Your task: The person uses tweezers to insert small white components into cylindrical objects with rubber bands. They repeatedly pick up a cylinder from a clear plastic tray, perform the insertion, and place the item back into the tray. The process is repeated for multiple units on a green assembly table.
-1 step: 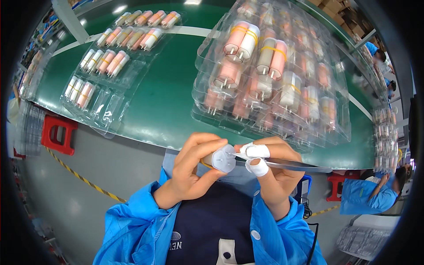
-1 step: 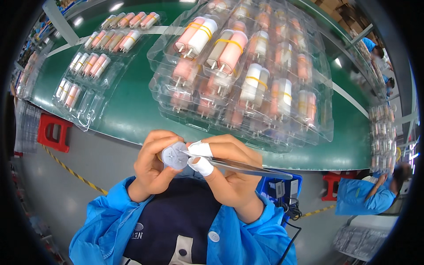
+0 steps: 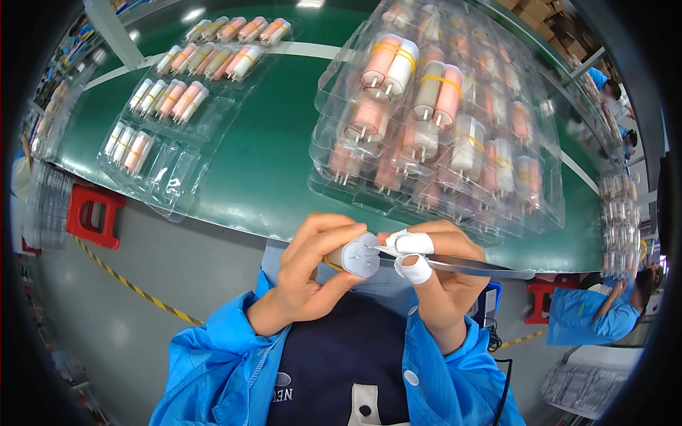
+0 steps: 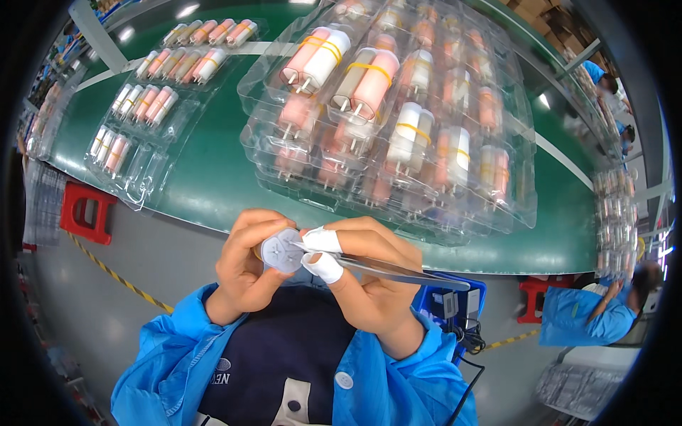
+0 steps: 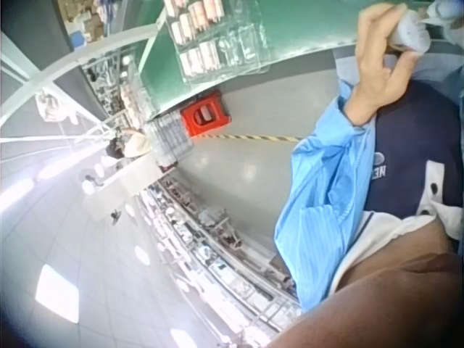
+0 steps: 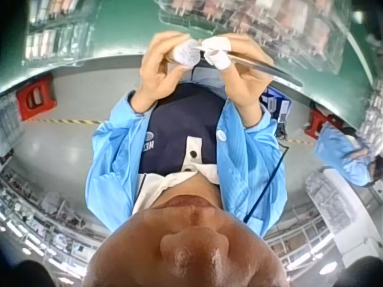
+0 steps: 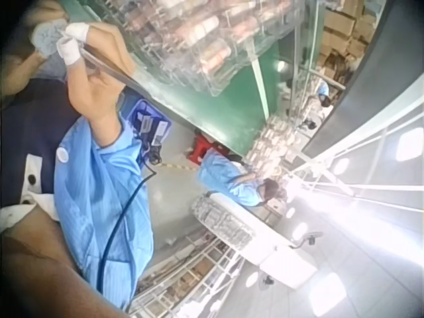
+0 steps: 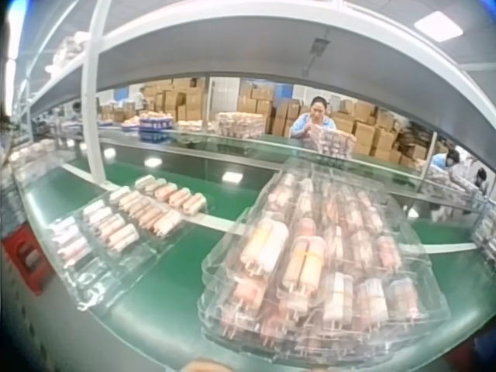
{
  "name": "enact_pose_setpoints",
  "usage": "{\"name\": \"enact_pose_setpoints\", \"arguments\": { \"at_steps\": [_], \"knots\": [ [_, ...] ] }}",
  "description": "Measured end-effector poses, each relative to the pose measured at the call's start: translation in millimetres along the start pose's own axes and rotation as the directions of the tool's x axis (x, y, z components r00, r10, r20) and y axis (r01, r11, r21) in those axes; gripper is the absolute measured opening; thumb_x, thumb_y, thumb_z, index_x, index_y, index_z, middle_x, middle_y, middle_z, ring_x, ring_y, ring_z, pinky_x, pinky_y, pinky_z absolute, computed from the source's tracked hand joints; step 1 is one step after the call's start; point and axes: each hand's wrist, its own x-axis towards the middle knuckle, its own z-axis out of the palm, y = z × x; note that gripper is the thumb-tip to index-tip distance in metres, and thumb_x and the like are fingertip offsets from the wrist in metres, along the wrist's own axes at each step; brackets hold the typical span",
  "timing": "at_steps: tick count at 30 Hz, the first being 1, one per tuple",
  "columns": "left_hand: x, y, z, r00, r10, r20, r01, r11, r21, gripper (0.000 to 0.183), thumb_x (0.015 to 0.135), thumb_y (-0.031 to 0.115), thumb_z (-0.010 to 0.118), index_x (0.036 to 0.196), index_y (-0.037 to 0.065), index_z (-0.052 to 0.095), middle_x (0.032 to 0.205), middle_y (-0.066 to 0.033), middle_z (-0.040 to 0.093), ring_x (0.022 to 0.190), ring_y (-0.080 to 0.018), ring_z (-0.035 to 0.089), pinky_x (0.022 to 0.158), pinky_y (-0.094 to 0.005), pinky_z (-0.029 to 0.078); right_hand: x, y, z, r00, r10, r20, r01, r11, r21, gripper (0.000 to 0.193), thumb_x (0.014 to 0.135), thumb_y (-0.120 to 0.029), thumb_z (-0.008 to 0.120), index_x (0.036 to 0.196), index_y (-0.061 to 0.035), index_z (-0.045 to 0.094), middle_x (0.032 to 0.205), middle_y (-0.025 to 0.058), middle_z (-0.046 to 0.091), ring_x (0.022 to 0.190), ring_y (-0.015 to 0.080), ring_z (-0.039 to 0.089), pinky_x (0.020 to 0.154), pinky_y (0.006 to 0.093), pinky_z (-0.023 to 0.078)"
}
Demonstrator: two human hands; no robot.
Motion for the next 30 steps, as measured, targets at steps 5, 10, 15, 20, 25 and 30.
{"name": "enact_pose_setpoints", "arguments": {
  "at_steps": [5,10,15,20,25,30],
  "knots": [
    [0.4,1.6,-0.7,1.000,0.001,0.008,-0.001,0.999,0.041,0.048,0.077,0.002,0.070,0.121,-0.006,0.052,0.112,-0.0230,0.053,0.097,-0.0261,0.058,0.079,-0.0319,0.049,0.3,0.1,0.5,1.000,-0.020,0.016,0.020,0.999,-0.049,0.017,0.077,0.001,0.071,0.094,0.0023,0.068,0.087,0.0160,0.068,0.074,0.0188,0.067,0.061,0.0264,0.052],
    [0.1,-0.4,-0.6,1.000,0.018,0.005,-0.019,0.997,0.081,0.049,0.076,0.003,0.070,0.121,-0.006,0.053,0.112,-0.0231,0.053,0.096,-0.0266,0.058,0.078,-0.0321,0.049,2.0,0.6,-0.7,0.998,-0.029,0.047,0.034,0.993,-0.113,0.017,0.077,0.002,0.071,0.093,0.0023,0.069,0.086,0.0158,0.068,0.072,0.0189,0.067,0.060,0.0265,0.052],
    [-0.1,1.3,4.9,0.996,-0.015,-0.085,0.020,0.998,0.058,0.048,0.073,0.005,0.074,0.117,-0.005,0.058,0.106,-0.0197,0.058,0.092,-0.0291,0.058,0.077,-0.0344,0.047,4.6,-1.3,0.7,0.997,-0.030,0.073,0.041,0.987,-0.155,0.017,0.076,0.003,0.071,0.092,0.0024,0.068,0.085,0.0157,0.068,0.072,0.0190,0.067,0.059,0.0267,0.052],
    [-3.6,1.1,4.3,0.996,-0.034,-0.077,0.037,0.998,0.046,0.047,0.074,0.007,0.074,0.116,-0.005,0.058,0.106,-0.0195,0.059,0.091,-0.0291,0.057,0.076,-0.0349,0.046,5.7,-1.2,1.3,0.995,-0.034,0.092,0.049,0.984,-0.169,0.016,0.075,0.002,0.071,0.091,0.0020,0.068,0.083,0.0150,0.067,0.070,0.0185,0.066,0.058,0.0264,0.051],
    [-5.5,1.0,5.1,0.996,-0.038,-0.079,0.040,0.999,0.035,0.047,0.074,0.008,0.074,0.116,-0.005,0.058,0.105,-0.0194,0.059,0.090,-0.0293,0.057,0.076,-0.0356,0.046,6.8,-3.4,1.9,0.994,-0.017,0.105,0.036,0.981,-0.189,0.016,0.074,0.003,0.070,0.090,0.0014,0.068,0.081,0.0136,0.066,0.066,0.0176,0.064,0.056,0.0257,0.050],
    [-1.9,2.5,4.2,0.999,0.000,-0.045,0.005,0.995,0.097,0.046,0.071,0.005,0.074,0.114,-0.003,0.060,0.106,-0.0188,0.059,0.089,-0.0299,0.058,0.076,-0.0362,0.046,6.7,-7.7,-0.7,0.989,0.048,0.143,-0.021,0.982,-0.187,0.014,0.075,0.002,0.069,0.089,0.0013,0.068,0.082,0.0130,0.066,0.066,0.0166,0.064,0.056,0.0261,0.049]
  ]
}}
